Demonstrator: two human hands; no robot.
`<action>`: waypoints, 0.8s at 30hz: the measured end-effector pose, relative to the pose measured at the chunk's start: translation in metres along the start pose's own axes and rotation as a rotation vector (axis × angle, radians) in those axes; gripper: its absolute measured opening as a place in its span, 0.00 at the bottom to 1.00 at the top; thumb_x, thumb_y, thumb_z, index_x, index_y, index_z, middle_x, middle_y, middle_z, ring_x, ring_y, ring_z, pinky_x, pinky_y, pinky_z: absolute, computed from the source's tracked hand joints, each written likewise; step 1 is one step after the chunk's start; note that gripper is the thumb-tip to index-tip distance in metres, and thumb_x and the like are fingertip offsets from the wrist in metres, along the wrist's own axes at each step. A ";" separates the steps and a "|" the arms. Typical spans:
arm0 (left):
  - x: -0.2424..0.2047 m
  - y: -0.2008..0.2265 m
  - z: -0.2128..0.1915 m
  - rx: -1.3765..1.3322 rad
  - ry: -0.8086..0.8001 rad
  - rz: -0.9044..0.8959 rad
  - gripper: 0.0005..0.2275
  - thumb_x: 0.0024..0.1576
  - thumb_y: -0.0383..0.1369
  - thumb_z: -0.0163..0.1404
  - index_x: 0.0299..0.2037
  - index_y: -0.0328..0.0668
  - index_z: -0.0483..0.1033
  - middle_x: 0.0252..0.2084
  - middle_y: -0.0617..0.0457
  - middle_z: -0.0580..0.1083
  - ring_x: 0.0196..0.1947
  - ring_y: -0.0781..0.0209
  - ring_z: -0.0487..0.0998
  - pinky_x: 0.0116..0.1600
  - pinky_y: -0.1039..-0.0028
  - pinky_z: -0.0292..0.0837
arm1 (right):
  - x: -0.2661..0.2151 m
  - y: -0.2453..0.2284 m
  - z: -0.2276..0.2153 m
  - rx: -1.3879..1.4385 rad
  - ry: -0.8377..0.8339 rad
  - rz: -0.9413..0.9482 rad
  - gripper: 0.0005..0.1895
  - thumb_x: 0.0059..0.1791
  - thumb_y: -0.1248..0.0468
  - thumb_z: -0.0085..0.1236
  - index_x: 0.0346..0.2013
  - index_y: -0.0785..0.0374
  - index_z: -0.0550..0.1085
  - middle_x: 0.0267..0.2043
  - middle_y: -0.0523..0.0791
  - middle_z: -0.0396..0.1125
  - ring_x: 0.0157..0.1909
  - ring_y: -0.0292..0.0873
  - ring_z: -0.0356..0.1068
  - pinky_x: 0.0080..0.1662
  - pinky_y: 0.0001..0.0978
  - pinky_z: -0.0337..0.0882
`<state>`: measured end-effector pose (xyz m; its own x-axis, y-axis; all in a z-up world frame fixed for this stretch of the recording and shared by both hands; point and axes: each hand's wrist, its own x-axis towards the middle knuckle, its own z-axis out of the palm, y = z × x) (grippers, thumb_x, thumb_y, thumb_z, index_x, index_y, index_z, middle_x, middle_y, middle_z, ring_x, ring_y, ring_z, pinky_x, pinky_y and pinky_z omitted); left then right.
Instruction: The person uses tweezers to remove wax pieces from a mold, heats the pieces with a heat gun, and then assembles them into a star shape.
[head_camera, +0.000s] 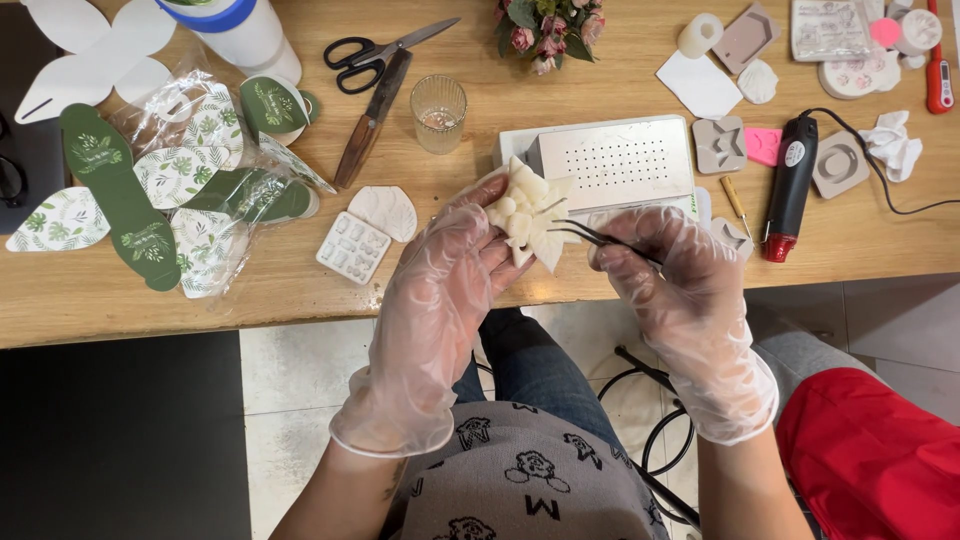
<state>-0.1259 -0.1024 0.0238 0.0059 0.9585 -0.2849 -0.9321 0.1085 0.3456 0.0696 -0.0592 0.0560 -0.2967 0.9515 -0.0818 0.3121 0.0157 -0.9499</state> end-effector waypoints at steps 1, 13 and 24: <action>0.000 0.000 0.001 0.000 0.000 0.000 0.27 0.52 0.31 0.52 0.63 0.29 0.64 0.64 0.38 0.67 0.61 0.47 0.69 0.63 0.61 0.63 | -0.001 -0.001 0.000 0.000 0.000 0.000 0.08 0.51 0.74 0.58 0.45 0.71 0.74 0.36 0.45 0.71 0.37 0.35 0.67 0.41 0.21 0.67; -0.001 -0.004 -0.001 -0.024 -0.069 0.048 0.22 0.55 0.29 0.53 0.60 0.29 0.67 0.64 0.37 0.68 0.62 0.46 0.69 0.65 0.60 0.63 | -0.008 -0.012 0.002 -0.225 0.071 -0.091 0.08 0.48 0.75 0.63 0.42 0.72 0.77 0.33 0.44 0.70 0.33 0.35 0.65 0.38 0.22 0.66; -0.005 -0.002 0.006 0.021 -0.004 0.047 0.26 0.54 0.30 0.54 0.64 0.31 0.65 0.62 0.39 0.69 0.62 0.49 0.69 0.67 0.60 0.62 | -0.003 -0.016 -0.001 -0.312 0.028 -0.134 0.09 0.46 0.73 0.67 0.39 0.72 0.77 0.28 0.43 0.67 0.29 0.35 0.62 0.34 0.24 0.64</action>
<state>-0.1219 -0.1059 0.0296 -0.0362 0.9637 -0.2646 -0.9234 0.0690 0.3775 0.0668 -0.0622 0.0721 -0.3308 0.9424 0.0502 0.5343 0.2309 -0.8131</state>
